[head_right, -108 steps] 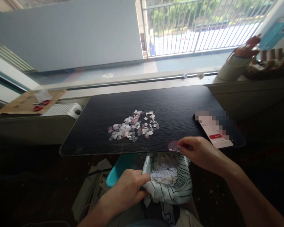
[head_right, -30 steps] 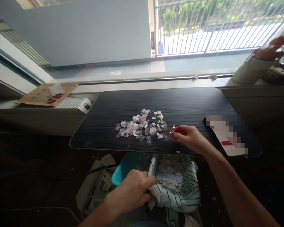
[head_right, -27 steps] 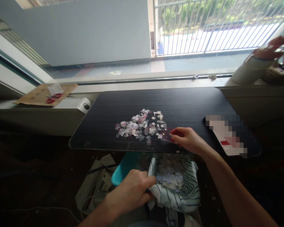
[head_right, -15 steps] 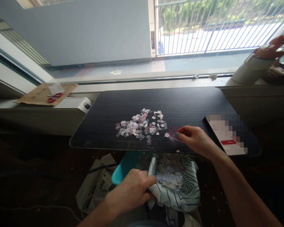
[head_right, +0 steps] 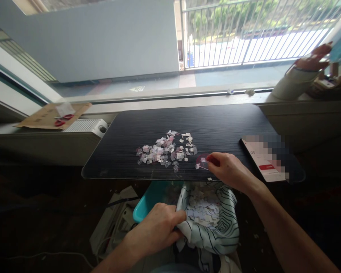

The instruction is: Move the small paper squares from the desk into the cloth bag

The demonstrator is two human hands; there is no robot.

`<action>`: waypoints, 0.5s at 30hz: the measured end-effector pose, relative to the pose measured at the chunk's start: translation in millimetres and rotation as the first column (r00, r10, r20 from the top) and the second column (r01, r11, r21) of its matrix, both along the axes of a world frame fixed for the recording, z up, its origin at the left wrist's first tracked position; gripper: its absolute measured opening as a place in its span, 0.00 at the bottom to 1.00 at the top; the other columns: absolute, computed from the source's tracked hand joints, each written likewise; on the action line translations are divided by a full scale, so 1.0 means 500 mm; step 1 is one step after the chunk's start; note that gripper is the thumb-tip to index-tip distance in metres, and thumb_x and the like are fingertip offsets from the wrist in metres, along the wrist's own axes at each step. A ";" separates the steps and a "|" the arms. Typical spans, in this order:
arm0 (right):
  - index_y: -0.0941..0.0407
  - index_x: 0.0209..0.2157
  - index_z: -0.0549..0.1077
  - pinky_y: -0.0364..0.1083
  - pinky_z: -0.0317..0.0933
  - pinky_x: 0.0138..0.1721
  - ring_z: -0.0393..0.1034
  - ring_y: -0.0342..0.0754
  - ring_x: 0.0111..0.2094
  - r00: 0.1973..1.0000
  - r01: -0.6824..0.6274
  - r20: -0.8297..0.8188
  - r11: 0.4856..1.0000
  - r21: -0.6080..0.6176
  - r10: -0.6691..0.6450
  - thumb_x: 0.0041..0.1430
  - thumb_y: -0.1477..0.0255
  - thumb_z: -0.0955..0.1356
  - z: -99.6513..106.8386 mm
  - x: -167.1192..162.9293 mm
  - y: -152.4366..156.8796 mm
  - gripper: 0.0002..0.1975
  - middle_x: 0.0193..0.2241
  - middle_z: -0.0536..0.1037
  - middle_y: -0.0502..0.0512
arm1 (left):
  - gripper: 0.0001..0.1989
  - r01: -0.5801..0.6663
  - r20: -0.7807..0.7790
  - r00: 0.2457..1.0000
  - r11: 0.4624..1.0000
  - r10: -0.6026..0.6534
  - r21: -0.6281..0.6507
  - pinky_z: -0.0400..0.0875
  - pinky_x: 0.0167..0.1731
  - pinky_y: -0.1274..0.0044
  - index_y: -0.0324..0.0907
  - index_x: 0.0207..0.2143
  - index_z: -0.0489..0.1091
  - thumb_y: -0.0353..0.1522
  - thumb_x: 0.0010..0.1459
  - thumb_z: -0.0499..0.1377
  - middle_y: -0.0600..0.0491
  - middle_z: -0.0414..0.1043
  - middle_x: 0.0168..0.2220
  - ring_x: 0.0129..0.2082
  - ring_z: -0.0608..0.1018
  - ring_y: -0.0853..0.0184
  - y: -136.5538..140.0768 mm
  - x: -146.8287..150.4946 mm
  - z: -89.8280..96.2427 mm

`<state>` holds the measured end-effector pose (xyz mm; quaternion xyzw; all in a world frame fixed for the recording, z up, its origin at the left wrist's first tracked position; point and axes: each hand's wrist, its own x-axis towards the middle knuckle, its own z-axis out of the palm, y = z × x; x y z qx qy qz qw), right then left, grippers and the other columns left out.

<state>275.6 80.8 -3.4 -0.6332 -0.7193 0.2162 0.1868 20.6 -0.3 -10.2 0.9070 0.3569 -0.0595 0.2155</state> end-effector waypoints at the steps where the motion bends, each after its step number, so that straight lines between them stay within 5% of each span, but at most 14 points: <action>1: 0.53 0.30 0.77 0.42 0.59 0.27 0.70 0.45 0.26 1.000 -0.005 -0.011 1.000 0.005 0.005 0.55 0.65 0.64 0.000 0.000 0.001 0.11 0.24 0.78 0.49 | 0.05 -0.001 -0.001 1.000 1.000 0.001 0.003 0.61 0.23 0.77 0.45 0.32 0.69 0.36 0.55 0.61 0.54 0.74 0.28 0.27 0.77 0.61 -0.001 0.000 -0.001; 9: 0.52 0.31 0.76 0.43 0.58 0.28 0.70 0.45 0.26 0.984 0.070 0.161 0.997 0.030 -0.073 0.54 0.66 0.64 0.008 0.040 -0.009 0.10 0.25 0.78 0.48 | 0.05 -0.005 0.000 1.000 1.000 0.005 0.012 0.60 0.23 0.77 0.45 0.31 0.69 0.35 0.54 0.61 0.54 0.74 0.28 0.27 0.77 0.62 -0.005 -0.001 -0.001; 15: 0.52 0.32 0.75 0.43 0.59 0.29 0.71 0.44 0.27 0.992 0.074 0.100 0.997 -0.003 -0.074 0.55 0.65 0.64 0.009 0.035 -0.023 0.10 0.26 0.78 0.48 | 0.04 0.009 -0.001 1.000 1.000 -0.009 0.001 0.62 0.24 0.77 0.44 0.32 0.70 0.35 0.55 0.60 0.54 0.74 0.28 0.27 0.77 0.62 -0.003 0.012 0.002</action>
